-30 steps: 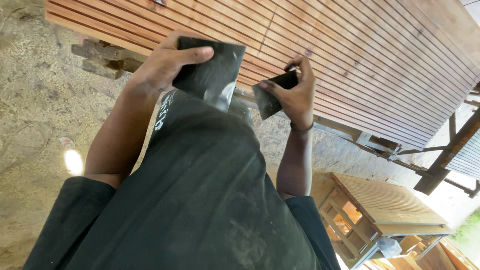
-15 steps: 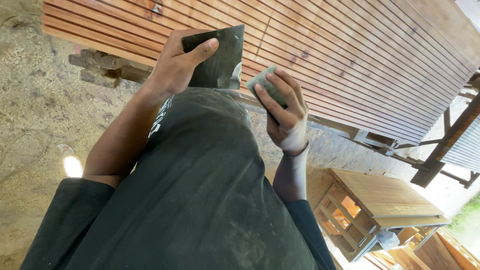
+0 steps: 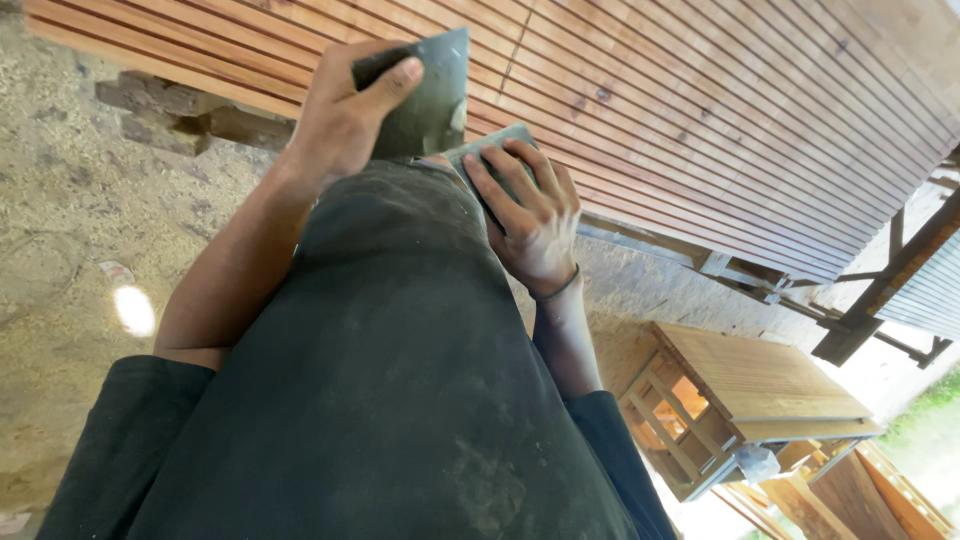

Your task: The person sands a wooden slatted surface using a sanding block held in the right hand. They move the block back and forth along the grain of the wood planks. Another person is visible in the background performing a similar task.

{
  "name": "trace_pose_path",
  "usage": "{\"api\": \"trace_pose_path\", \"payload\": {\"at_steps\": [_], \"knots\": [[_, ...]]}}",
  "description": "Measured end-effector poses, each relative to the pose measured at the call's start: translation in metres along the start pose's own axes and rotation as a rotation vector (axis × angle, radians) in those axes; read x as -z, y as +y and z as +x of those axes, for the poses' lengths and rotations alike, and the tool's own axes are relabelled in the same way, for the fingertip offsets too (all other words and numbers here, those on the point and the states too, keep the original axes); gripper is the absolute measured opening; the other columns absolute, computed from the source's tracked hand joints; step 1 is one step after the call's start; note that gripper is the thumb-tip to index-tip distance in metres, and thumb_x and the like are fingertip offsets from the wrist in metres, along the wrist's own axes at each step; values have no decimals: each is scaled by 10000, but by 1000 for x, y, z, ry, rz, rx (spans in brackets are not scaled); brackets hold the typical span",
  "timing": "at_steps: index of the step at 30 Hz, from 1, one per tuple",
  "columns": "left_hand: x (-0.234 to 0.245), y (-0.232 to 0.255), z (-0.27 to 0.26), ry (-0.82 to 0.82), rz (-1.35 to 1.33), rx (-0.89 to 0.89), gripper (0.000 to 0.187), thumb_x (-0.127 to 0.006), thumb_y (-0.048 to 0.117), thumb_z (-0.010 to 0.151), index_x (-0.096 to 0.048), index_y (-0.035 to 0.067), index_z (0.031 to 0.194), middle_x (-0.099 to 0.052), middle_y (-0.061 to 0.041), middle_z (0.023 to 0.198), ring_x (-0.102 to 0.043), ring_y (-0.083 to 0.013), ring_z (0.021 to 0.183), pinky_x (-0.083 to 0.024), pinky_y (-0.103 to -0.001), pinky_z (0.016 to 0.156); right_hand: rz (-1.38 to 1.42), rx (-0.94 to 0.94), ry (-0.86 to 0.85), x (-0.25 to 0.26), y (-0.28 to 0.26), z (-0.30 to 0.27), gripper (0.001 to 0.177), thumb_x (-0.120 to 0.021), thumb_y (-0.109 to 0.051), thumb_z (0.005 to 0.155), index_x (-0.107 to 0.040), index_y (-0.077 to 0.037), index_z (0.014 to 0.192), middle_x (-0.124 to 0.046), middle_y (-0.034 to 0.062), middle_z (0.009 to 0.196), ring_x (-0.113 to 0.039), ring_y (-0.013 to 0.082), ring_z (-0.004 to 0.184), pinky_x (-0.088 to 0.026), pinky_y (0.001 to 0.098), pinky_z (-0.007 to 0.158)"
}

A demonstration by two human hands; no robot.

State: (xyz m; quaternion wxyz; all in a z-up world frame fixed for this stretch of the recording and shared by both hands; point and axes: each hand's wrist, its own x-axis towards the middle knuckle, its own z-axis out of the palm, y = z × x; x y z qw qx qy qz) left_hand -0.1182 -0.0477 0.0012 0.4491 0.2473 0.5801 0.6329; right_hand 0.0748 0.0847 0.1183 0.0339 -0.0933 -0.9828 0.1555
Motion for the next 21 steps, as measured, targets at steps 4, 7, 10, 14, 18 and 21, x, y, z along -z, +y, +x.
{"api": "trace_pose_path", "payload": {"at_steps": [4,7,10,14,18,21], "knots": [[16,-60,17,294,-583,-57,218,-710,212,1090,-680,17,1181,-702,-49,1024,-704,-176,910,-607,-332,805,305,-236,-97,-50,46,-22,337,-697,-34,893,-755,-86,1221,-692,85,1185,-675,277,1132,-550,411,916],[52,-120,28,285,-822,34,256,-696,179,1097,-621,25,1288,-707,-65,1151,-734,-222,1072,-635,-384,934,733,-561,-23,-105,105,-34,324,-574,9,966,-703,-65,1254,-682,83,1189,-701,239,1125,-592,364,948],[91,-184,30,224,-1086,254,245,-625,196,1121,-585,18,1285,-700,-97,1193,-718,-229,1096,-592,-372,975,721,-574,89,-152,165,-39,307,-591,-14,999,-704,-71,1278,-690,94,1177,-675,231,1112,-573,366,958],[125,-250,15,295,-1170,229,390,-603,293,1072,-638,44,1371,-718,-124,1192,-729,-256,1038,-598,-388,891,311,-655,33,-187,204,-36,336,-623,-37,962,-749,-127,1260,-693,66,1102,-674,256,997,-543,390,865],[141,-276,-4,432,-1165,165,411,-609,332,1022,-638,59,1328,-721,-105,1225,-727,-270,1149,-587,-403,948,113,-618,22,-201,210,-20,360,-653,-59,903,-742,-149,1241,-682,46,1152,-655,278,1055,-518,425,869],[149,-281,-7,495,-1162,215,349,-638,298,1022,-645,65,1281,-713,-77,1234,-710,-263,1168,-574,-411,1021,23,-561,-4,-213,209,-2,362,-693,-106,880,-740,-166,1234,-681,26,1143,-653,261,1055,-533,426,901]]}}
